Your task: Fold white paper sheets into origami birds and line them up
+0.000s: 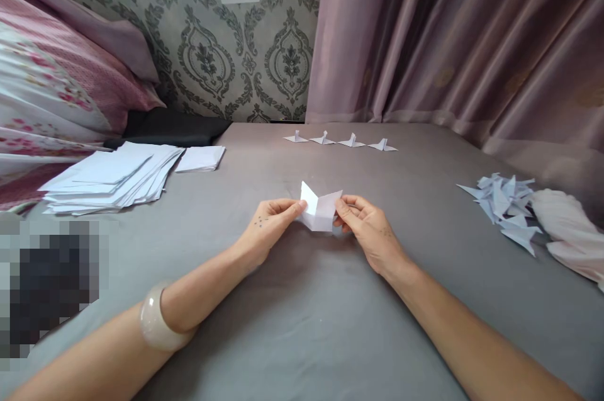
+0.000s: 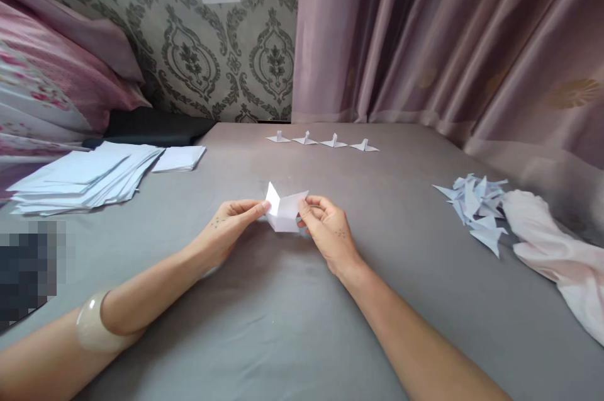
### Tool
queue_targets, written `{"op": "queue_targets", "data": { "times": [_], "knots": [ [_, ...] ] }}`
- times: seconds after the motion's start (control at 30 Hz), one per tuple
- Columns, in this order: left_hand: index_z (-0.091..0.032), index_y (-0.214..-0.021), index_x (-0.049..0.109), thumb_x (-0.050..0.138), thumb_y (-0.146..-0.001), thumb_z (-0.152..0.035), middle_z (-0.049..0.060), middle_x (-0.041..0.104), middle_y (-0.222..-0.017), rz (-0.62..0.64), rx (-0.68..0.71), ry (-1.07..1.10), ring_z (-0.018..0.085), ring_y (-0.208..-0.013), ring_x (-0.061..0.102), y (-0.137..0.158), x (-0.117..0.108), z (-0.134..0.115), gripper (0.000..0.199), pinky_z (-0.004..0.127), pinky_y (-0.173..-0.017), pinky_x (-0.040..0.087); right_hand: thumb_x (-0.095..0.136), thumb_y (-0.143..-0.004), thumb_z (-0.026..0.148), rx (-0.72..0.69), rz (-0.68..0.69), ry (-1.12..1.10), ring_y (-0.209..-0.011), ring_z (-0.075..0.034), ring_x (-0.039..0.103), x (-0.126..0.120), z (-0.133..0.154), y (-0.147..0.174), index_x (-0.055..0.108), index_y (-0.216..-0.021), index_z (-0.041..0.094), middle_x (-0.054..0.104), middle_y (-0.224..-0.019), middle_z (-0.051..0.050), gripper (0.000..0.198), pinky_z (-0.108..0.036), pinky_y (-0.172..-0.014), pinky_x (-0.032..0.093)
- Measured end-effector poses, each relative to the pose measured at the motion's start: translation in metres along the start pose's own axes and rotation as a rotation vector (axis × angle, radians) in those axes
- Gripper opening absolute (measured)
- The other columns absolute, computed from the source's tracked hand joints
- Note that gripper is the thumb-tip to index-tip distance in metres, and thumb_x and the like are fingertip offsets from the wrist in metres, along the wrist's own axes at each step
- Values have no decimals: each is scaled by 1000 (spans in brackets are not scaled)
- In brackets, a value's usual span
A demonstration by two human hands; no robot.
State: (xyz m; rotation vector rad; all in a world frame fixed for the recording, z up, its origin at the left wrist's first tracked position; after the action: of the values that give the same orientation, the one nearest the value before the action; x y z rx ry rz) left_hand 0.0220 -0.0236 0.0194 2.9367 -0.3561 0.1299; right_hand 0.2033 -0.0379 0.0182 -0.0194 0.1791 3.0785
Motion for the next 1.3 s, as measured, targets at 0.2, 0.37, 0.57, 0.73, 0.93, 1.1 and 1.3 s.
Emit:
{"op": "queue_targets", "data": {
  "times": [0.2, 0.37, 0.57, 0.73, 0.93, 1.1, 1.3],
  "knots": [
    [-14, -68, 69, 70, -75, -47, 3, 64, -68, -94, -51, 71, 11, -64, 54, -1, -2, 3, 34, 20, -59, 39, 73, -70, 34, -338, -62, 203, -64, -11, 55, 7, 3, 8, 55, -90, 23, 69, -85, 0, 30, -27, -63, 44],
    [-13, -90, 67, 73, -72, -44, 6, 67, -79, -123, -39, 55, 13, -69, 58, 2, 3, 3, 36, 22, -62, 43, 67, -75, 32, -376, -120, 328, -59, -11, 51, 6, -3, 7, 71, -92, 24, 69, -80, 0, 19, -27, -62, 45],
    [-20, -125, 49, 74, -73, -41, 3, 70, -82, -188, 135, -2, 14, -72, 62, 4, 4, 2, 61, 24, -66, 46, 67, -75, 35, -352, -199, 328, -56, -11, 48, 2, -7, 3, 75, -90, 23, 69, -75, -1, 21, -26, -58, 45],
    [-16, -102, 69, 74, -73, -36, 7, 71, -94, -97, 206, -115, 17, -85, 63, 5, 5, 4, 35, 26, -77, 47, 67, -75, 36, -330, -219, 337, -55, -10, 47, 1, -7, 3, 75, -91, 23, 69, -77, -1, 22, -26, -56, 45],
    [-17, -91, 75, 73, -74, -31, 6, 74, -90, -131, 212, -165, 18, -84, 64, 4, 5, 3, 22, 26, -73, 47, 68, -75, 35, -358, -167, 335, -59, -11, 50, 3, -6, 4, 75, -89, 24, 68, -82, -2, 19, -27, -62, 47],
    [-19, -85, 77, 74, -73, -30, 4, 75, -88, -173, 237, -163, 19, -84, 65, 5, 7, 1, 17, 27, -76, 49, 66, -78, 34, -402, -182, 318, -63, -11, 54, 3, -7, 5, 75, -88, 25, 67, -81, 0, 16, -26, -64, 46],
    [-19, -85, 77, 74, -73, -30, 3, 75, -85, -199, 239, -165, 17, -80, 64, 6, 8, -1, 16, 26, -73, 49, 64, -81, 32, -468, -175, 343, -66, -12, 55, 4, -6, 7, 75, -86, 25, 64, -76, 0, 14, -26, -63, 45]
  ]
}}
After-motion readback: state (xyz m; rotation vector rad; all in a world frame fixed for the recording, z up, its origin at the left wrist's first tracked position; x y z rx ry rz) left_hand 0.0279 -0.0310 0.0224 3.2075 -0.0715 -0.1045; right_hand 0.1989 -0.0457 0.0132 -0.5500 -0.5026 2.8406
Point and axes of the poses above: each hand's wrist, its own y-axis away from the middle knuckle, its own x-axis out of the palm, z = x × y, the point moved 2 cm from there along -y, towards the middle knuckle
